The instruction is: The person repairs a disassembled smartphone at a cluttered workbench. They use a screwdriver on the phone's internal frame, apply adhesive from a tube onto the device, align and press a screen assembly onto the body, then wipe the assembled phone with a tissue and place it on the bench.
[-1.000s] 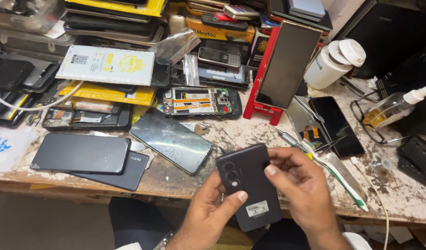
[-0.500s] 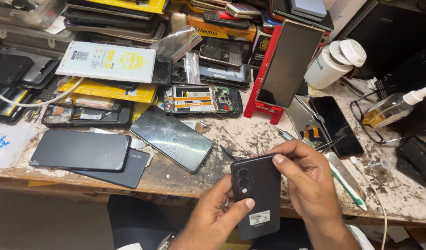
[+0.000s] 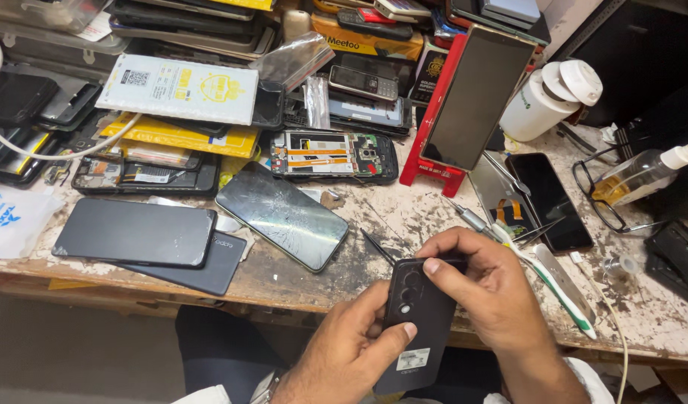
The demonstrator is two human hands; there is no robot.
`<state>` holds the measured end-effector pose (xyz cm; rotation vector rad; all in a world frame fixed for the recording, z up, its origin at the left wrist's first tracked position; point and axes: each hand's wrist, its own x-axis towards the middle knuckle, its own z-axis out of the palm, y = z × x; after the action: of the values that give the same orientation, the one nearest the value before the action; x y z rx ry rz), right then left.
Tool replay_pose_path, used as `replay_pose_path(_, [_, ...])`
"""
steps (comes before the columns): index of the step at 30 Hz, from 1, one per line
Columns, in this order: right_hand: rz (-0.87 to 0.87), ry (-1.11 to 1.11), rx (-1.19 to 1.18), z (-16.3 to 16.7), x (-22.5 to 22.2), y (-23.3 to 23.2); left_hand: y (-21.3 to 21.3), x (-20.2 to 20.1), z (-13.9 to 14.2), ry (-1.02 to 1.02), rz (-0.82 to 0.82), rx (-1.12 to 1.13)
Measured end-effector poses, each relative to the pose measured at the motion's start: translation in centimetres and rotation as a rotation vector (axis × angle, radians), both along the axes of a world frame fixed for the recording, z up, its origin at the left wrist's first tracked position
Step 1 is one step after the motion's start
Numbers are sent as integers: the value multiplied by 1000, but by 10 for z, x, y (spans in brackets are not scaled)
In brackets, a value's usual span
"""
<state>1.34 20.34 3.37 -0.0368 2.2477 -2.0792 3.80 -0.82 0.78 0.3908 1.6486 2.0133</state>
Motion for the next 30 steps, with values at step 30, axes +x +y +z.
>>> replay_pose_path(30, [189,-45,69,5,-10,6,-14,-4,32,369,43,-356])
